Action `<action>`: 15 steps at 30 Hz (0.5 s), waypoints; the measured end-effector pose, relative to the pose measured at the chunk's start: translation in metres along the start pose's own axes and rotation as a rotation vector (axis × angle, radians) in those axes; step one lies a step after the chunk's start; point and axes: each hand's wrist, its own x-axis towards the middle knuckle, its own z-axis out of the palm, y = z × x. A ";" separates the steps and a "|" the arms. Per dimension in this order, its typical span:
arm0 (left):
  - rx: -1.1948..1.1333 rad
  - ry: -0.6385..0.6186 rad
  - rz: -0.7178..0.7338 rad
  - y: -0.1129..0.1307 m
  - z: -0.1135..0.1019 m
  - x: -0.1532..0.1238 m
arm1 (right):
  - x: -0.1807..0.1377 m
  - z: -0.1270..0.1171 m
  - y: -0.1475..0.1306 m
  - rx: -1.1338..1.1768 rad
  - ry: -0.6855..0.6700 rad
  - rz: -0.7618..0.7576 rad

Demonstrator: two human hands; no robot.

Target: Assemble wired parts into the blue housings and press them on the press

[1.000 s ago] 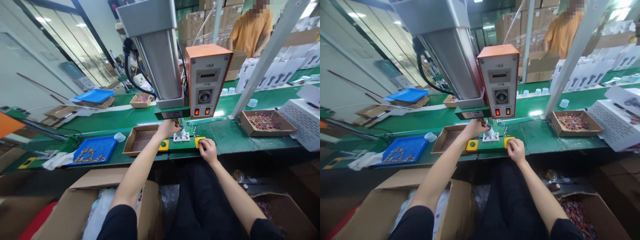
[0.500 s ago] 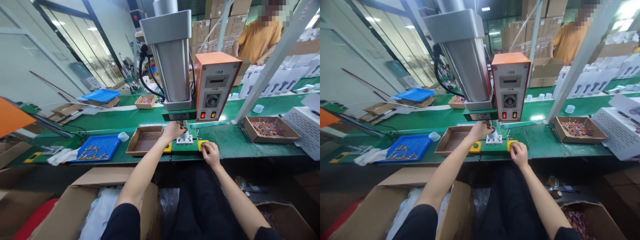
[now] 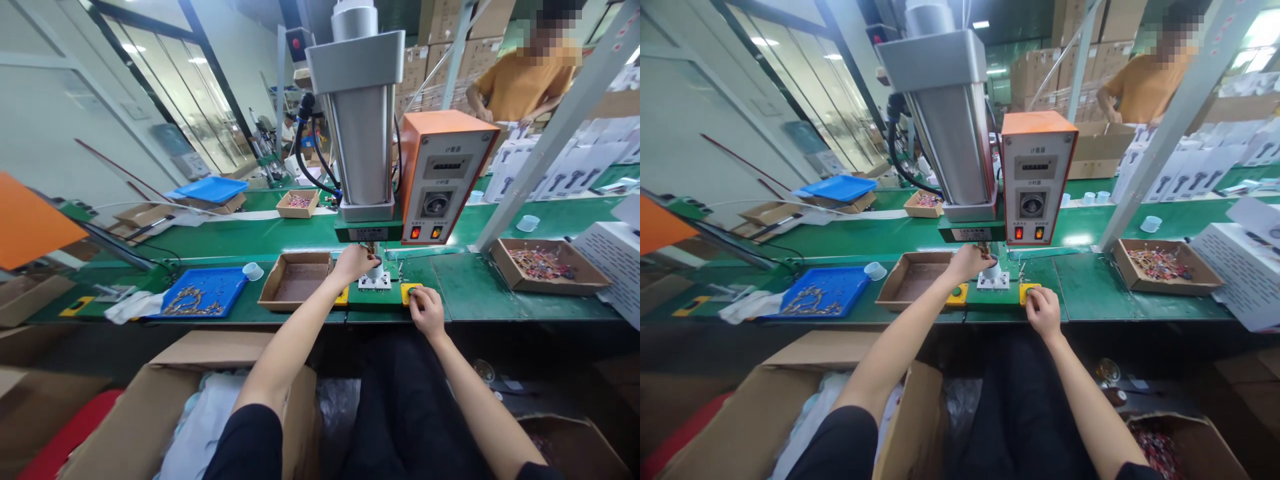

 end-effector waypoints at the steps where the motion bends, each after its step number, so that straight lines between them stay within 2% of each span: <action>1: -0.004 -0.003 0.001 0.000 0.000 0.000 | 0.000 0.000 0.000 -0.003 -0.002 0.001; 7: -0.009 -0.009 -0.036 0.002 -0.006 0.005 | 0.000 0.000 0.001 -0.009 0.006 -0.019; 9: -0.017 0.031 -0.042 -0.002 -0.006 -0.002 | 0.001 -0.001 -0.001 -0.014 0.003 -0.022; 12: 0.000 0.233 -0.046 -0.026 0.009 -0.035 | 0.004 -0.003 -0.003 -0.022 -0.006 -0.030; 15: 0.139 0.409 -0.090 -0.059 0.040 -0.083 | 0.006 -0.004 -0.005 -0.038 -0.029 -0.071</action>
